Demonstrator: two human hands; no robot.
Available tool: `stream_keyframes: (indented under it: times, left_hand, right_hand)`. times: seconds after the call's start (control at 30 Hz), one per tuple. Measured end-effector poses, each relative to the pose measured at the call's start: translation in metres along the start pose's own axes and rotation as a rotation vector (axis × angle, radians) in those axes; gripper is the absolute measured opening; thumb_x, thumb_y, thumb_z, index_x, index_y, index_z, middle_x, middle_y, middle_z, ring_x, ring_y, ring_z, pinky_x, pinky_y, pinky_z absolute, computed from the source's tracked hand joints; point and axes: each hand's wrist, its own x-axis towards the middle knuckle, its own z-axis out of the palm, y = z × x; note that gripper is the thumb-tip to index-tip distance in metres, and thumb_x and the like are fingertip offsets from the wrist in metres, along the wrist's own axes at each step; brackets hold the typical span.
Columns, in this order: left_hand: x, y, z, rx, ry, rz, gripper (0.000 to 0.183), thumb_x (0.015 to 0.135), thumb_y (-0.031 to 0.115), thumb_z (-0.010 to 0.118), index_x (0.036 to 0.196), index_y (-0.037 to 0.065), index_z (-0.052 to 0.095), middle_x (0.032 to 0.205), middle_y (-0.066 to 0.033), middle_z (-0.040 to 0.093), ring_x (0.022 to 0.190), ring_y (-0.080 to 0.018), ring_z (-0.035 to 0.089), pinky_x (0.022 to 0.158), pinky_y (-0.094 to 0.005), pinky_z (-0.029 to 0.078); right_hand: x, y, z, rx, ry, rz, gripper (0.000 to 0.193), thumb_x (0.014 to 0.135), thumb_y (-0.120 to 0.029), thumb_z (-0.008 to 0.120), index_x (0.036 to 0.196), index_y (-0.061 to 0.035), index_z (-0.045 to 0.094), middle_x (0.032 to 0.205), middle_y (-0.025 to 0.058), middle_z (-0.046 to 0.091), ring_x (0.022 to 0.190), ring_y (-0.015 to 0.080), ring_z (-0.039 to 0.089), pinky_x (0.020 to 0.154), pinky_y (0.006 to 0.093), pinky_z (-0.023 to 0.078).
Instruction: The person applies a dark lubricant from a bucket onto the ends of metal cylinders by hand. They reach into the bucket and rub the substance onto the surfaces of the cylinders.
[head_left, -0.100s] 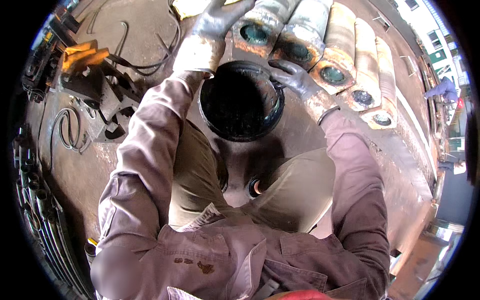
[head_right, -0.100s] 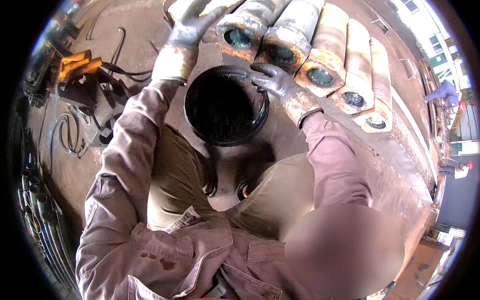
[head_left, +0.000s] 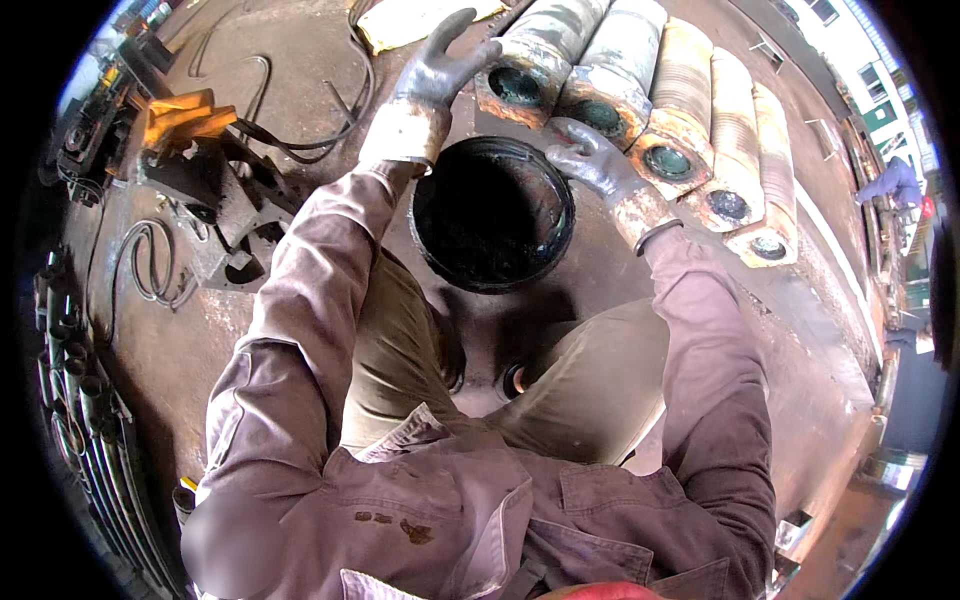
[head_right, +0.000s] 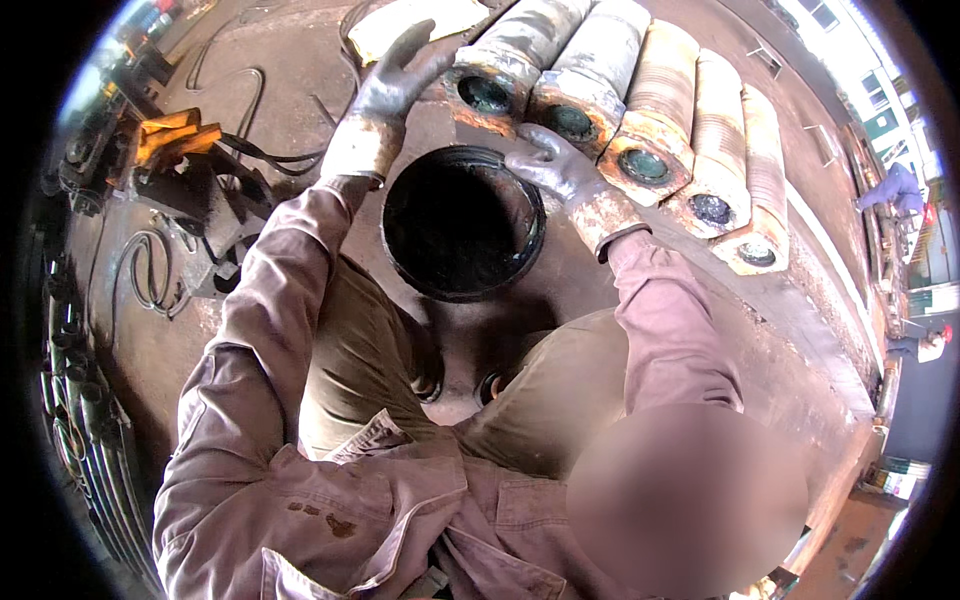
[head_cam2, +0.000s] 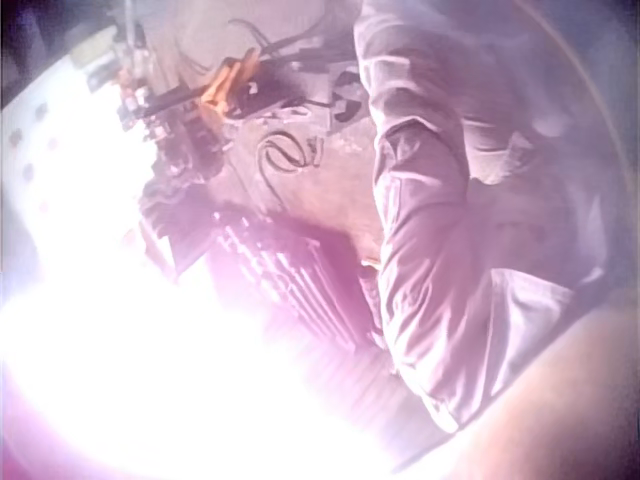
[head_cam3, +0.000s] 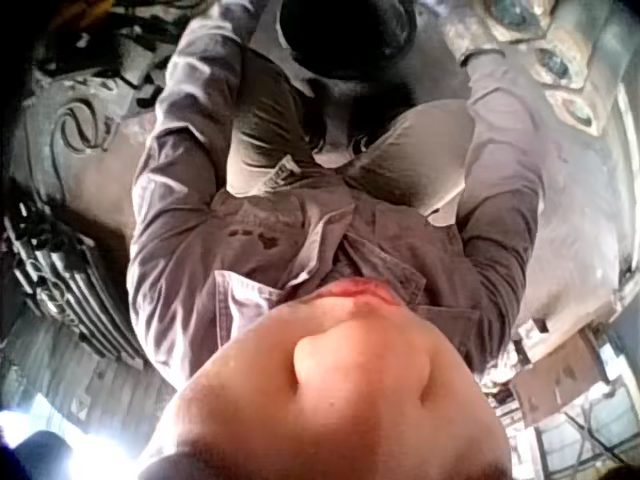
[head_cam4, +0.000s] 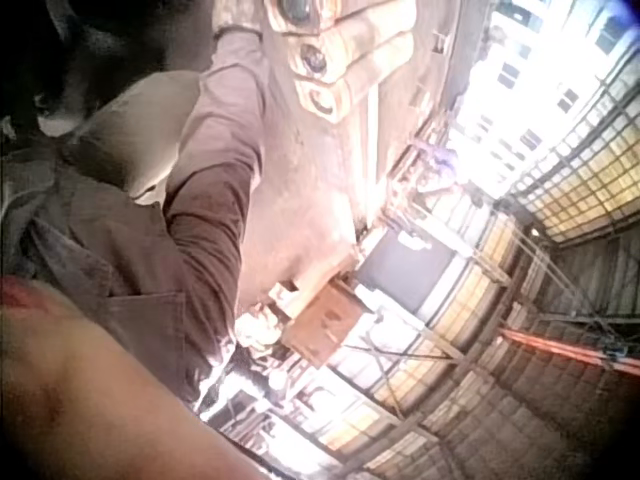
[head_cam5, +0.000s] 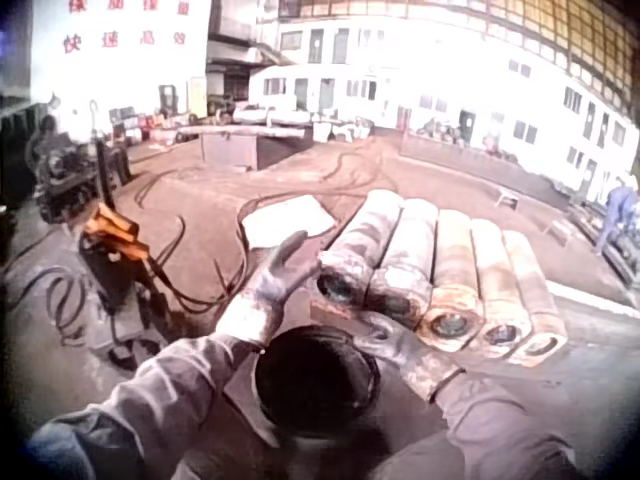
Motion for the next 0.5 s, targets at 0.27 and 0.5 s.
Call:
stream_keyframes:
  times: [0.27,0.5]
  left_hand:
    - [-0.009,0.047,-0.043,-0.538,0.121,-0.113,0.077,0.093,0.014,0.081,0.157,0.000,0.041,0.153,-0.0179,0.050,0.135,-0.0260,0.053,0.113,-0.0384,0.046]
    - [-0.007,0.043,-0.068,-0.543,0.283,-0.065,0.067,0.093,0.021,0.081,0.150,0.001,0.051,0.147,-0.0211,0.056,0.143,-0.0298,0.049,0.120,-0.0416,0.041]
  right_hand:
    - [0.002,-0.080,0.074,-1.129,0.119,0.384,0.116,0.085,-0.072,0.067,0.169,-0.0164,0.008,0.140,0.0339,0.059,0.135,0.0460,0.056,0.115,0.0439,0.043]
    - [0.094,-0.031,0.077,-1.313,0.162,0.345,0.075,0.092,-0.057,0.069,0.135,0.0045,0.063,0.127,0.0274,0.069,0.123,0.0413,0.066,0.101,0.0463,0.053]
